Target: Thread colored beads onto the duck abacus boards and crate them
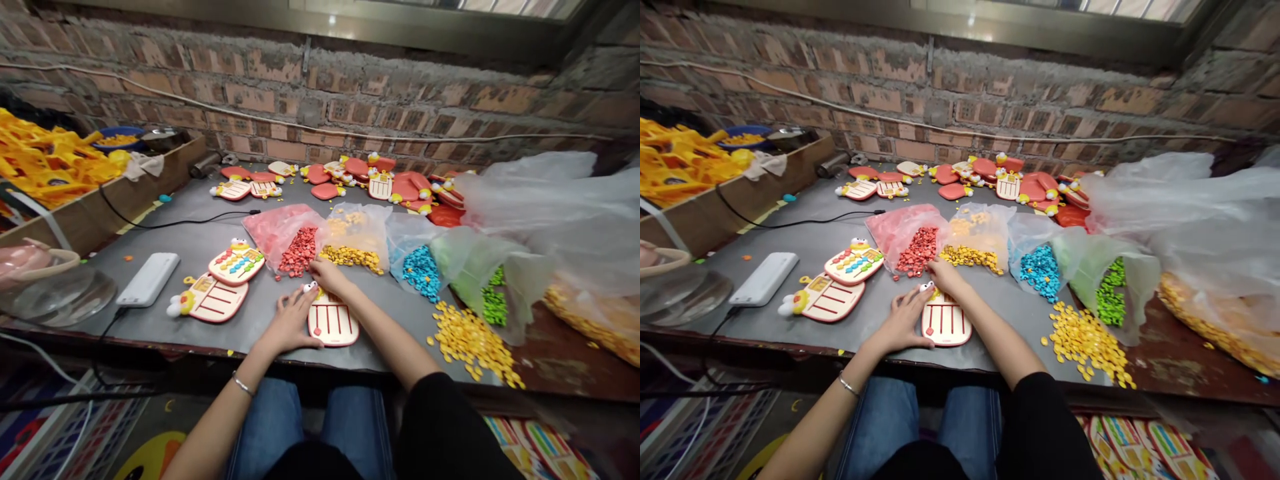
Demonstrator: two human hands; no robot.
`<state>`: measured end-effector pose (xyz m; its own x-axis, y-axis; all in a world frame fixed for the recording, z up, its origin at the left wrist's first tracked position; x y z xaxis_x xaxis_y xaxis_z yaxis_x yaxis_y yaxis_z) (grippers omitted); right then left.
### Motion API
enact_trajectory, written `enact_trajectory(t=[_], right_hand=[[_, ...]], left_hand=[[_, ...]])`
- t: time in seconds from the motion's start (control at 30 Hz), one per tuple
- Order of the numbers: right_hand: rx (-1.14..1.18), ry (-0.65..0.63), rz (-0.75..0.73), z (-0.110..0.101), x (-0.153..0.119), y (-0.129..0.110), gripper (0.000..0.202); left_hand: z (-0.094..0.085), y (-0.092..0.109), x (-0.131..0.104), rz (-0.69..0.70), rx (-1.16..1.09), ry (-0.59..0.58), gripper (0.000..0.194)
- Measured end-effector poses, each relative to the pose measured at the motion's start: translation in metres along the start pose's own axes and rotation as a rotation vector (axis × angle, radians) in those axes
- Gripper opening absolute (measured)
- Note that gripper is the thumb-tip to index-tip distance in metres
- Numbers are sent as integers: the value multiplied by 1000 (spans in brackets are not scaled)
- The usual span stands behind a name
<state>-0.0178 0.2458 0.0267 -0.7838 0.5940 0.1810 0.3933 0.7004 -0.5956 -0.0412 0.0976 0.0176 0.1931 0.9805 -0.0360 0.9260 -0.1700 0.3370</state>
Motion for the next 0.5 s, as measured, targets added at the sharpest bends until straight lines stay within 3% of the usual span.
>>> enact_trajectory(t=[0.1,0.23,0.37,0.5], right_hand=[[215,212,50,-35,-29,18,8],[586,420,87,-75,-76,44,19],[784,501,99,-93,-107,60,27],[872,544,176,-94,-118,76,27]], left_hand=[[-4,3,10,2,50,-47,118],[-10,13,34,58,93,-59,113],[-10,20,54,138,98,-31,109],[-5,18,59,179,83,-8,110]])
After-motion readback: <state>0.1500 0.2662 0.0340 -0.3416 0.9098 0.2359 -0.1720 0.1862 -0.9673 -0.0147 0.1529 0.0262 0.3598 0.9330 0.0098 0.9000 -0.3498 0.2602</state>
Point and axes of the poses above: each hand's wrist, its own x-axis towards the middle knuckle, its own z-axis out of the palm, y = z × x, the point moved 8 cm from there along x, towards the middle knuckle, and after that the axes turned 6 degrees about x, right-handed, at the moved point
